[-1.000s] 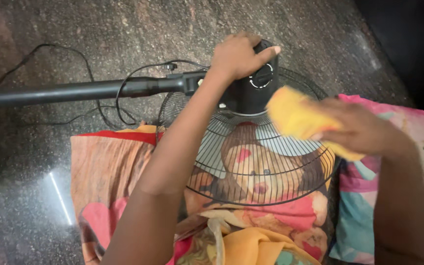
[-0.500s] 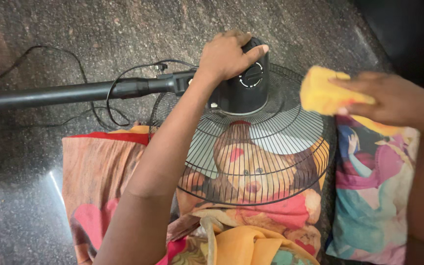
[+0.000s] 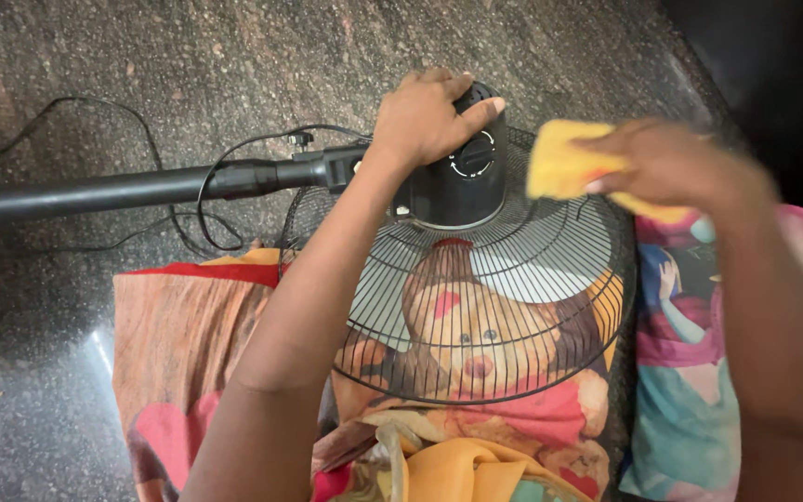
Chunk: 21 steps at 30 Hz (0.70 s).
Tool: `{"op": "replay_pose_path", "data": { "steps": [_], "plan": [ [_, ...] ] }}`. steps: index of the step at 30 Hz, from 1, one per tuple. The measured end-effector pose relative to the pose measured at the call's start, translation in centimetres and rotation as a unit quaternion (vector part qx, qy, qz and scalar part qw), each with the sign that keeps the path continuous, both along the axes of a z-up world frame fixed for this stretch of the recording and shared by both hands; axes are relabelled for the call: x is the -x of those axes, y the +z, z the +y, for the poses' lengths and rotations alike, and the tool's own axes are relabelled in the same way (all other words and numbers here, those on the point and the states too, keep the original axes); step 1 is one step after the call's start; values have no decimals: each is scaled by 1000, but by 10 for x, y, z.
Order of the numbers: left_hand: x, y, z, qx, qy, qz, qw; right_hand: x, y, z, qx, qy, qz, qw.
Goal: The person wipes the blades, motor housing, and cage of a standing electric fan using a yellow sponge. The person rotates the fan head to reach different areas and continues wiping the exterior surfaces.
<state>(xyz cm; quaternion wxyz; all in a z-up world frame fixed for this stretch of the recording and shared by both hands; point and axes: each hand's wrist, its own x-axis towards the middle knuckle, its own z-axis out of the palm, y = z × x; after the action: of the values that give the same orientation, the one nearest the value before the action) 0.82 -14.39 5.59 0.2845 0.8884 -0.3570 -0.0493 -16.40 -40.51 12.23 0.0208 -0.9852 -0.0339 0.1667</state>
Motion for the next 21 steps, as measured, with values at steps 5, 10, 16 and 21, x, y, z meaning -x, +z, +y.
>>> {"op": "replay_pose_path", "data": {
  "steps": [5,10,16,21],
  "plan": [
    [1,-2,0,19,2,-8,1000,-18,-24,13,217,-23,84,972],
    [2,0,0,10,-5,-4,1000,-33,-11,19,161,105,1,981],
    [5,-1,1,19,1,-8,1000,-53,-20,38,228,35,56,971],
    [2,8,2,1,7,-5,1000,-66,-35,22,201,53,69,976]
  ]
}}
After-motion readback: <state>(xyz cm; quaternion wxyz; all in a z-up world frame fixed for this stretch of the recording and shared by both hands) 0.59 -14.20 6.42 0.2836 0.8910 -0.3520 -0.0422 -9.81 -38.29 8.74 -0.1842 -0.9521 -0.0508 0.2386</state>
